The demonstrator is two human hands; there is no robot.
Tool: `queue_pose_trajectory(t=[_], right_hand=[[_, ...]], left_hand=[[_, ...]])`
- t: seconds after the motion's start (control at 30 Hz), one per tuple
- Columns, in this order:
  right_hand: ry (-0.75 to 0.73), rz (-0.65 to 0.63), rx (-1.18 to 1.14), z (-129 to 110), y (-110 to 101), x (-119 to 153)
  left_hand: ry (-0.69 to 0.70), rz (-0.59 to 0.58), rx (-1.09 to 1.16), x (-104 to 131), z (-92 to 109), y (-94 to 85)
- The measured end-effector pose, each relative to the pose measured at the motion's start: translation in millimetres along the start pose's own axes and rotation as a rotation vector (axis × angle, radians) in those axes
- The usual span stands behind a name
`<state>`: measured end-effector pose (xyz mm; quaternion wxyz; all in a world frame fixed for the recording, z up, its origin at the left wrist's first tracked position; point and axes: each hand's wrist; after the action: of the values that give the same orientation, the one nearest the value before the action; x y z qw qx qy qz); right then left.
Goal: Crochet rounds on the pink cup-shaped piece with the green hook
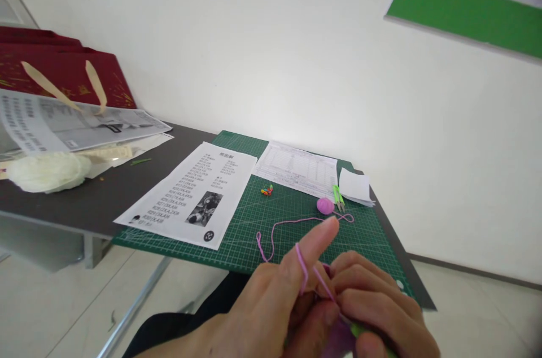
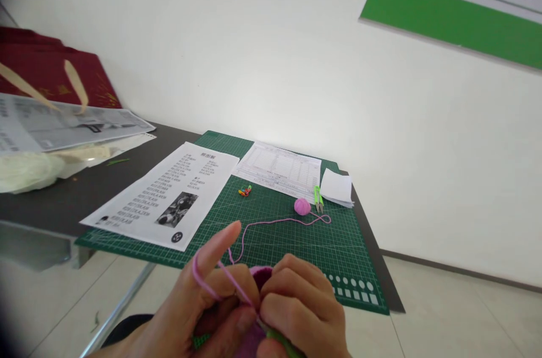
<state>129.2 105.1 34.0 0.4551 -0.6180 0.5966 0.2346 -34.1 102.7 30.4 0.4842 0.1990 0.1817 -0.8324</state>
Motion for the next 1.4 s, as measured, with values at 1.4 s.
queue_pose_trajectory(t=[1.4], right_hand=[[0.380, 0.175, 0.021, -32, -15, 1]], left_hand=[[-0.445, -0.309, 0.765, -10, -7, -15.8]])
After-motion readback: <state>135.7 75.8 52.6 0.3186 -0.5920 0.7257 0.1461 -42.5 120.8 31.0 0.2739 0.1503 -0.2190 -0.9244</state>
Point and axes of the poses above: each hand's wrist, its own x-axis away from the middle knuckle, its own y-axis out of the palm, z = x × y, and after that the axes turned 3 degrees about y, right-handed
